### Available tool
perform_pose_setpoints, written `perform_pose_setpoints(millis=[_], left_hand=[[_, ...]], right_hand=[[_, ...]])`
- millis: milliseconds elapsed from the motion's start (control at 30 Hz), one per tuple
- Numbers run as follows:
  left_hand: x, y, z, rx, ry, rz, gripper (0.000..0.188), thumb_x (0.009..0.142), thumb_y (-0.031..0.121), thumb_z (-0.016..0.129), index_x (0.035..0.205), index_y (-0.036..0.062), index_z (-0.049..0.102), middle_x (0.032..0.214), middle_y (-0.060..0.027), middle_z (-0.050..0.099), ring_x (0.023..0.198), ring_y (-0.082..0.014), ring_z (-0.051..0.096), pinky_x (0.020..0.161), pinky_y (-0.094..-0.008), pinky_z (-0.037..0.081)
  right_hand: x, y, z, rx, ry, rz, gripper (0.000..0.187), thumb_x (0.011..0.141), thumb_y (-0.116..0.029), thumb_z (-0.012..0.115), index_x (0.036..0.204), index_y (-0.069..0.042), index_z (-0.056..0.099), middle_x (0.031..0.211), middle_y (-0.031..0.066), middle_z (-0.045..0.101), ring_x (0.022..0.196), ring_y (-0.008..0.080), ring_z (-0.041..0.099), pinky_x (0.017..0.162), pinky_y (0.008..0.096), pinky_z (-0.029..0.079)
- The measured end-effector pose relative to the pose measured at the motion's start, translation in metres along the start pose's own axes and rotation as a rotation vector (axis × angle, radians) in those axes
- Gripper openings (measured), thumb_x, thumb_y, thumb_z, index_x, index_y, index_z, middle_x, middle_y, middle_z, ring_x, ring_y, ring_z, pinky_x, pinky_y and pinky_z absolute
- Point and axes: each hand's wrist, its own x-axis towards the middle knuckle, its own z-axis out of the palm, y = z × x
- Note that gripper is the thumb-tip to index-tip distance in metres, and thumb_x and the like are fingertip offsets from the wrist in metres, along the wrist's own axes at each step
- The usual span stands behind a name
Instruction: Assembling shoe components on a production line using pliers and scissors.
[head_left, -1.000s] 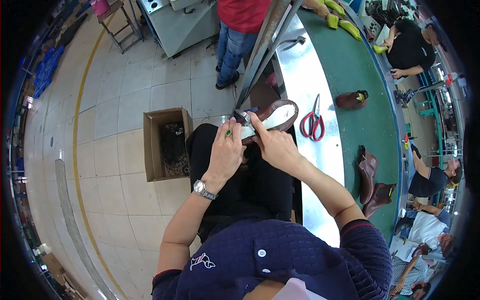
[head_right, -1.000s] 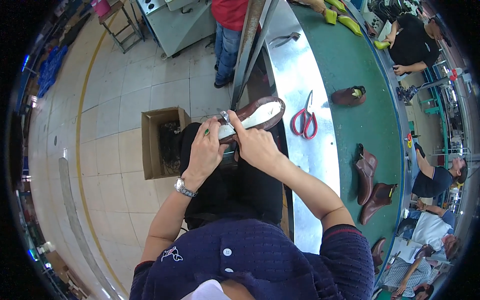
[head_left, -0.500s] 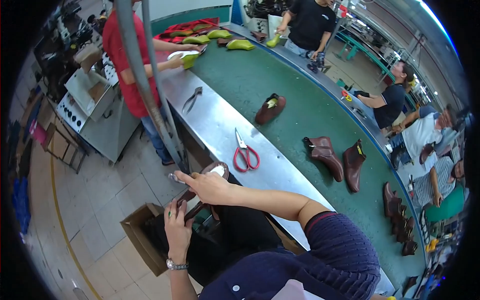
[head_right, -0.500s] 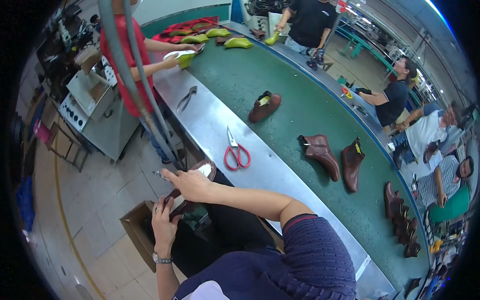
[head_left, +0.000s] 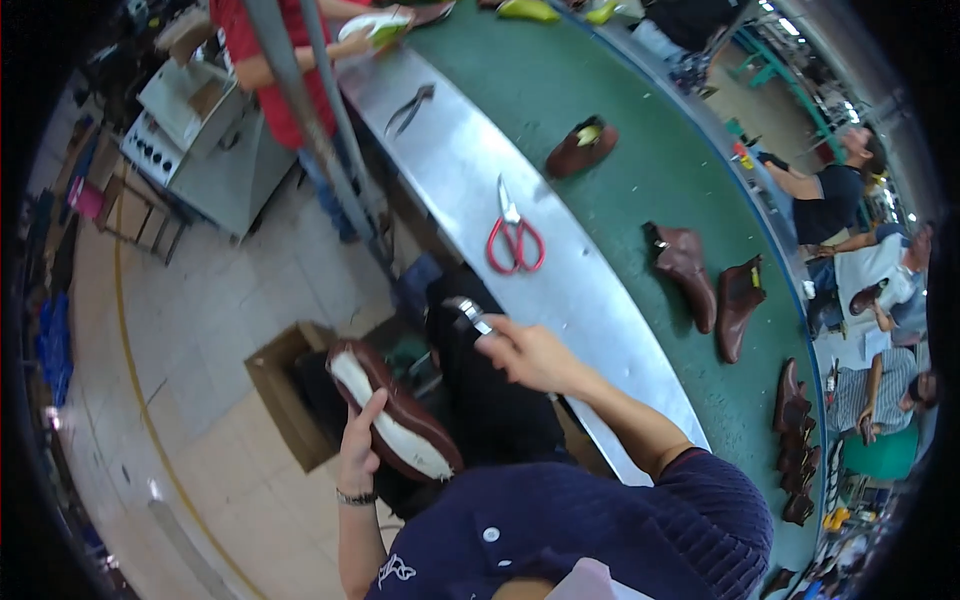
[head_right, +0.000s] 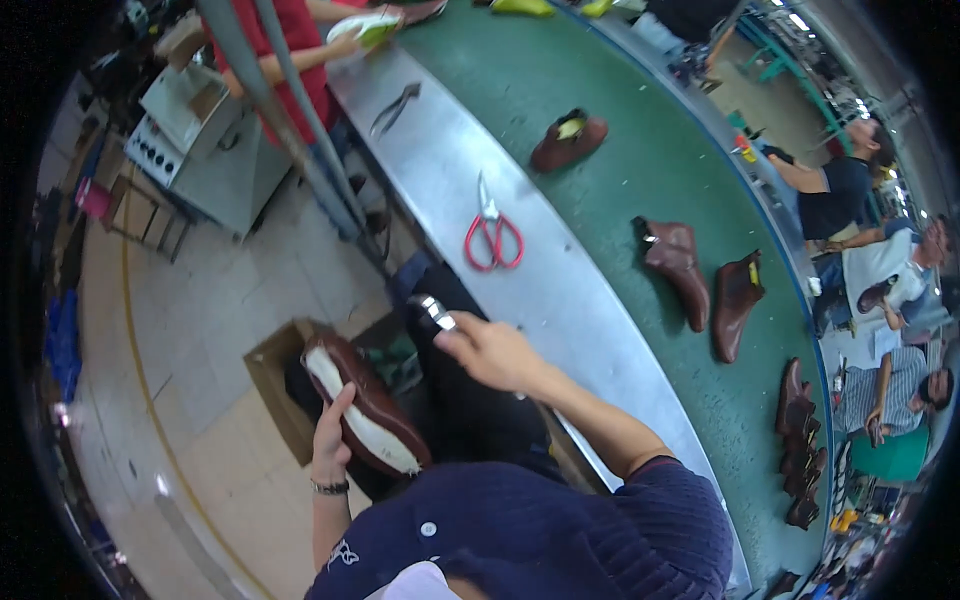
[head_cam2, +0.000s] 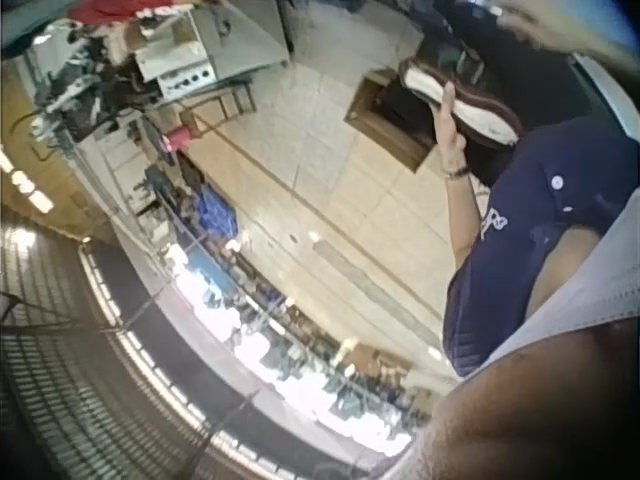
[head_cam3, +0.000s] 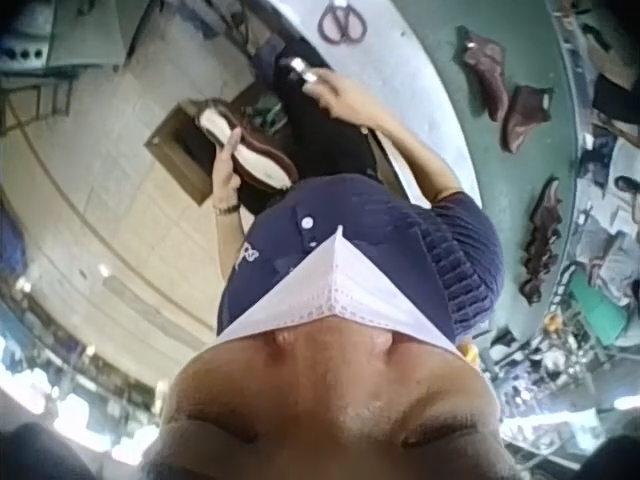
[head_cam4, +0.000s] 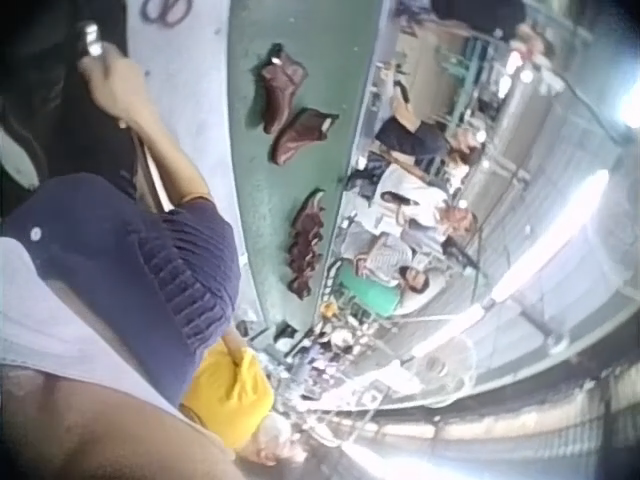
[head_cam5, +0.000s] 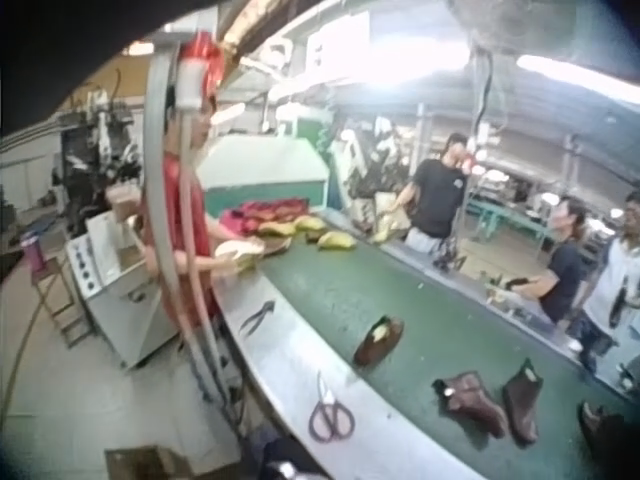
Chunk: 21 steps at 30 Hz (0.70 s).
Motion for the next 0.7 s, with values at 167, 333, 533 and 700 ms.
perform_pose_setpoints(millis=[167, 333, 533, 700], left_hand=[[-0.033, 0.02, 0.035, 0.147, -0.003, 0.075, 0.069, 0.084, 0.017, 0.071, 0.142, 0.0061, 0.035, 0.129, -0.0082, 0.053, 0.114, -0.0229, 0.055, 0.096, -0.0371, 0.047], [-0.015, 0.021, 0.098, 0.555, -0.315, 0.358, 0.119, 0.066, 0.005, 0.086, 0.152, 0.0134, 0.006, 0.143, -0.0125, 0.037, 0.129, -0.025, 0.042, 0.105, -0.0391, 0.039], [0.052, 0.01, 0.184, 0.602, -0.836, 0.562, 0.134, 0.057, 0.004, 0.087, 0.154, 0.0169, -0.005, 0.147, -0.0145, 0.033, 0.132, -0.0257, 0.039, 0.109, -0.0377, 0.033], [0.073, -0.004, 0.22, 0.595, -1.011, 0.51, 0.139, 0.056, 0.006, 0.089, 0.153, 0.0165, -0.01, 0.15, -0.0142, 0.028, 0.135, -0.0248, 0.037, 0.111, -0.0377, 0.031]], right_hand=[[-0.031, 0.043, -0.021, 0.518, 0.097, 0.147, 0.031, 0.099, -0.024, 0.05, 0.118, -0.001, 0.06, 0.075, 0.0034, 0.062, 0.067, 0.0112, 0.06, 0.062, 0.0275, 0.051], [-0.064, 0.057, -0.049, 0.797, 0.188, 0.2, 0.02, 0.088, -0.007, 0.065, 0.106, -0.002, 0.059, 0.083, 0.007, 0.065, 0.072, 0.0121, 0.061, 0.068, 0.026, 0.049], [-0.091, 0.036, -0.084, 0.71, 0.129, 0.168, 0.028, 0.077, 0.0, 0.073, 0.098, -0.005, 0.054, 0.091, 0.0144, 0.069, 0.071, 0.0128, 0.061, 0.069, 0.0277, 0.05], [-0.115, 0.033, -0.1, 0.732, 0.092, 0.103, 0.04, 0.099, -0.036, 0.051, 0.092, 0.001, 0.064, 0.074, 0.0057, 0.064, 0.061, 0.0088, 0.054, 0.06, 0.0244, 0.046]])
